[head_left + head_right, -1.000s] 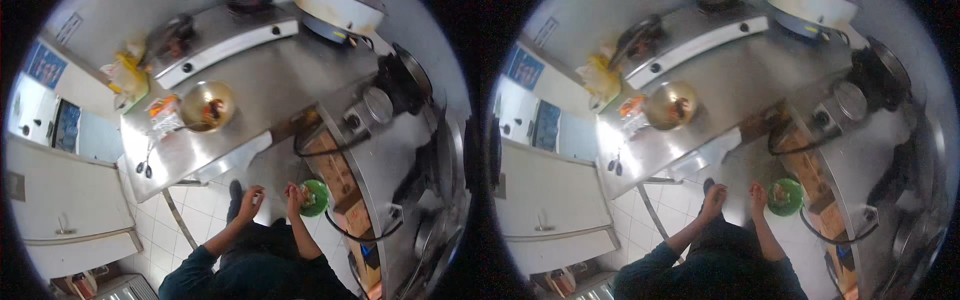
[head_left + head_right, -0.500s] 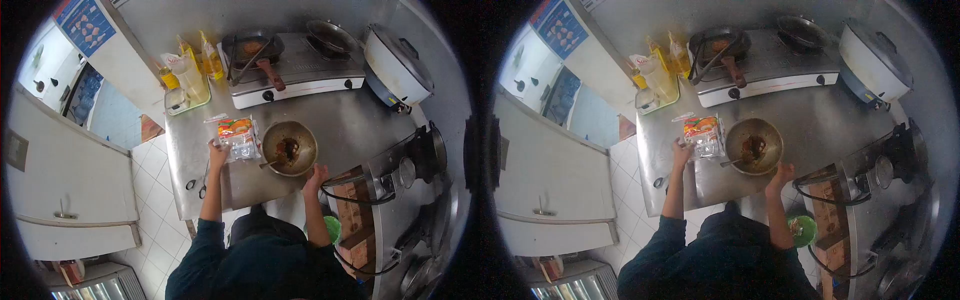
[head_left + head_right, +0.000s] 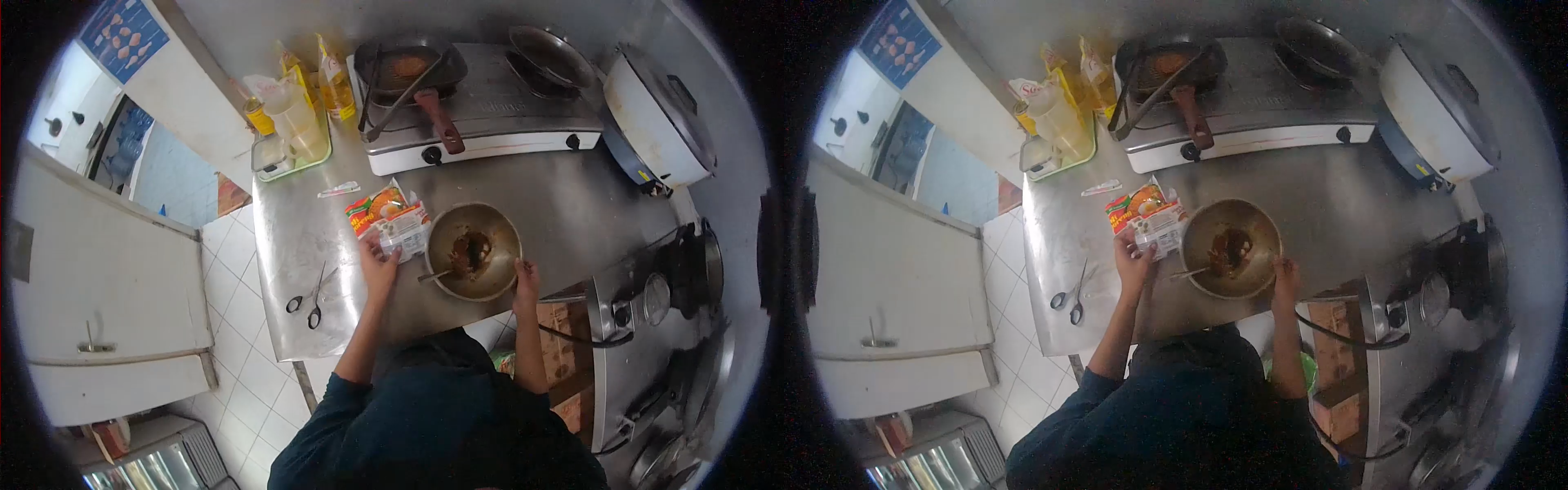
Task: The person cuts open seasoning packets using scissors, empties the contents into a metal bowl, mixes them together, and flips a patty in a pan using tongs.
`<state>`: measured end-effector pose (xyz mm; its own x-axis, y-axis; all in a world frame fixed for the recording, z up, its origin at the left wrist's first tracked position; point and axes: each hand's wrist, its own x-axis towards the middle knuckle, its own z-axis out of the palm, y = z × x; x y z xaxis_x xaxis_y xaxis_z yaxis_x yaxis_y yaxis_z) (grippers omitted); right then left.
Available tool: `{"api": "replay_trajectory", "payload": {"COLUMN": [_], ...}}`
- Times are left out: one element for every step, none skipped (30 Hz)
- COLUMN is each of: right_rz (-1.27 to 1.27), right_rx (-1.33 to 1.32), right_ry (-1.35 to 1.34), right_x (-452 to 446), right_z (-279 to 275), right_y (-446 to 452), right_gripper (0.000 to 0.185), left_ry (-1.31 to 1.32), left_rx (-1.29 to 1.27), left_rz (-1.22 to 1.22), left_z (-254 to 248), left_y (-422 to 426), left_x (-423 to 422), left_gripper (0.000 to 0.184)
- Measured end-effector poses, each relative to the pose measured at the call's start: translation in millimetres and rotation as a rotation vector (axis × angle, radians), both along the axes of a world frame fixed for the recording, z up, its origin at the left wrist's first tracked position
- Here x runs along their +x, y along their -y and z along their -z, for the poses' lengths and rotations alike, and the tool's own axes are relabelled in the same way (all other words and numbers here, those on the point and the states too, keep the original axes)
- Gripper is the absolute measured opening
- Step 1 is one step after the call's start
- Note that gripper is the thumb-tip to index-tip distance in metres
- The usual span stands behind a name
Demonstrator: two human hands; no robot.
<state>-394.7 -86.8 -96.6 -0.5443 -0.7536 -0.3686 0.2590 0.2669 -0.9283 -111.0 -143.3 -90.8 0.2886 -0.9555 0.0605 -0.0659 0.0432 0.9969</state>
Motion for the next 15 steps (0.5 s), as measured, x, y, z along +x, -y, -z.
{"api": "replay_trajectory", "payload": {"right_rz": [-0.030, -0.058, -0.083, -0.117, -0.150, -0.179, -0.174, -0.167, -0.158, -0.167, -0.175, -0.182, -0.155, -0.128, -0.103], "right_rx": [0.035, 0.070, 0.108, 0.085, 0.063, 0.042, 0.016, -0.012, -0.040, -0.054, -0.067, -0.078, -0.091, -0.106, -0.124], "right_ry": [-0.025, -0.050, -0.076, -0.049, -0.021, 0.006, 0.044, 0.081, 0.118, 0.140, 0.162, 0.185, 0.199, 0.212, 0.225], "right_x": [-6, -13, -20, -30, -39, -48, -50, -46, -43, -43, -44, -45, -42, -36, -34], "right_z": [0, -1, 0, 7, 17, 27, 24, 13, 6, 6, 6, 7, -2, -19, -28], "right_y": [1, 1, -1, -1, 0, -1, -2, -2, -2, -2, -4, -6, -7, -7, -7], "right_gripper": [0.031, 0.029, 0.027, 0.026, 0.025, 0.023, 0.023, 0.023, 0.023, 0.023, 0.024, 0.025, 0.026, 0.027, 0.029], "left_ry": [0.050, 0.102, 0.116, 0.130, 0.142, 0.157, 0.171, 0.185, 0.209, 0.234, 0.259, 0.256, 0.312, 0.368, 0.423], "left_rx": [-0.101, -0.201, -0.161, -0.121, -0.079, -0.038, 0.002, 0.041, 0.054, 0.067, 0.083, -0.083, -0.137, -0.193, -0.253], "left_rz": [0.005, 0.012, 0.011, 0.014, 0.018, 0.067, 0.118, 0.170, 0.198, 0.228, 0.259, 0.279, 0.223, 0.167, 0.108], "left_z": [-2, -4, -6, -4, -2, 0, 3, 5, 8, 11, 21, 35, 31, 18, 4], "left_y": [7, 15, 25, 37, 50, 62, 74, 84, 91, 96, 100, 103, 97, 84, 71], "left_x": [-7, -14, -20, -25, -30, -33, -33, -33, -33, -32, -30, -28, -30, -32, -35], "left_gripper": [0.049, 0.048, 0.047, 0.046, 0.045, 0.045, 0.044, 0.043, 0.043, 0.043, 0.043, 0.041, 0.042, 0.044, 0.045]}}
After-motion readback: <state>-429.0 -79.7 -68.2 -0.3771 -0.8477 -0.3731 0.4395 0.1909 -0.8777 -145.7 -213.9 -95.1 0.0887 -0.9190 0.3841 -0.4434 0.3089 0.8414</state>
